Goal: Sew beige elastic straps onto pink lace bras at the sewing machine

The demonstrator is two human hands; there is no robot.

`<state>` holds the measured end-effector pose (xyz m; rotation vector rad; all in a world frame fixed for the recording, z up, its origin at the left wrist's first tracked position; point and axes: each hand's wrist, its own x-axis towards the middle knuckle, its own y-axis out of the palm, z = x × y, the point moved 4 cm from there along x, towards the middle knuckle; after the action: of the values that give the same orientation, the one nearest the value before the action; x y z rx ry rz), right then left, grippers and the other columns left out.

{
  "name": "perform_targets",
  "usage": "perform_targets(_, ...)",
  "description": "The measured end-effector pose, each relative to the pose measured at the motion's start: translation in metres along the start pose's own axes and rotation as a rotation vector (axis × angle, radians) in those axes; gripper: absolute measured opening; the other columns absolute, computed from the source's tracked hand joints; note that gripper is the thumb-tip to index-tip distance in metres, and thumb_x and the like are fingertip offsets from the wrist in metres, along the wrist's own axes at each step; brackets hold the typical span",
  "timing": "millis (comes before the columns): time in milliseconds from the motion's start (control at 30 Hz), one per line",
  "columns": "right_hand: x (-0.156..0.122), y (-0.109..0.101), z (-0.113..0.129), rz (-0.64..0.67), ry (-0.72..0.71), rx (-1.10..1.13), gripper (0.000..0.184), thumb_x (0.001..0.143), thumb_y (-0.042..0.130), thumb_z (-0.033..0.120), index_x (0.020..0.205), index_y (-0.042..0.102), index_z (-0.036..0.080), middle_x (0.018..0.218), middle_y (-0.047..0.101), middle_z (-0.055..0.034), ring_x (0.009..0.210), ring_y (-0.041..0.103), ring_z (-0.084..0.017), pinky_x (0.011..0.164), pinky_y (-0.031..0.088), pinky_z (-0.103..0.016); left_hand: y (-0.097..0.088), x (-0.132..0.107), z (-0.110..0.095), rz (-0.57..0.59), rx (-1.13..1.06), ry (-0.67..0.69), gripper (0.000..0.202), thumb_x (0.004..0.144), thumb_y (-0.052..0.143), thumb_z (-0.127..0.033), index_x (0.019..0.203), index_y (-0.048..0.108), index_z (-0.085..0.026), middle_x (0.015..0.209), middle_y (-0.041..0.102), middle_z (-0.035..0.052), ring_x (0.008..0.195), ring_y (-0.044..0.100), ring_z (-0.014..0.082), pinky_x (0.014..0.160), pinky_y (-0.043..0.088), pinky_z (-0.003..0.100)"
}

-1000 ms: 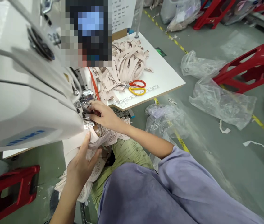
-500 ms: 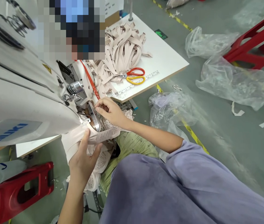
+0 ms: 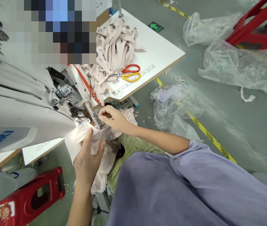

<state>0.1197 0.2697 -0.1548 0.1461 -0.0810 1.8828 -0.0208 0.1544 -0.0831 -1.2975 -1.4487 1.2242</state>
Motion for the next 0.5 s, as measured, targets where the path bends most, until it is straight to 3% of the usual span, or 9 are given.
perform_targets(200, -0.009, -0.002, 0.004, 0.021, -0.007, 0.027, 0.011, 0.095, 0.058, 0.031, 0.095, 0.062, 0.021, 0.101, 0.061, -0.0048, 0.09, 0.059, -0.018, 0.078, 0.047, -0.032, -0.003, -0.003, -0.006, -0.003, -0.028, -0.015, 0.062, 0.093, 0.061, -0.045, 0.15, 0.046, -0.024, 0.138, 0.066, 0.0097, 0.107, 0.072, 0.0254, 0.07, 0.059, 0.029)
perform_targets(333, -0.01, -0.002, 0.012, -0.009, -0.079, 0.037, 0.01, 0.095, 0.058, 0.03, 0.093, 0.062, 0.021, 0.099, 0.062, -0.0048, 0.089, 0.059, -0.018, 0.082, 0.048, -0.034, -0.001, -0.008, -0.002, -0.002, -0.068, -0.037, 0.074, 0.093, 0.061, -0.045, 0.157, 0.031, -0.021, 0.14, 0.063, 0.0158, 0.099, 0.075, 0.0262, 0.067, 0.058, 0.031)
perform_targets(500, -0.013, 0.005, 0.019, 0.014, -0.079, -0.068, 0.02, 0.09, 0.065, 0.038, 0.099, 0.061, 0.02, 0.1, 0.064, -0.0057, 0.089, 0.061, -0.019, 0.08, 0.049, -0.034, 0.007, -0.014, 0.005, -0.017, -0.113, -0.062, 0.091, 0.094, 0.058, -0.047, 0.161, 0.007, -0.013, 0.126, 0.071, 0.0201, 0.098, 0.076, 0.0301, 0.07, 0.059, 0.035)
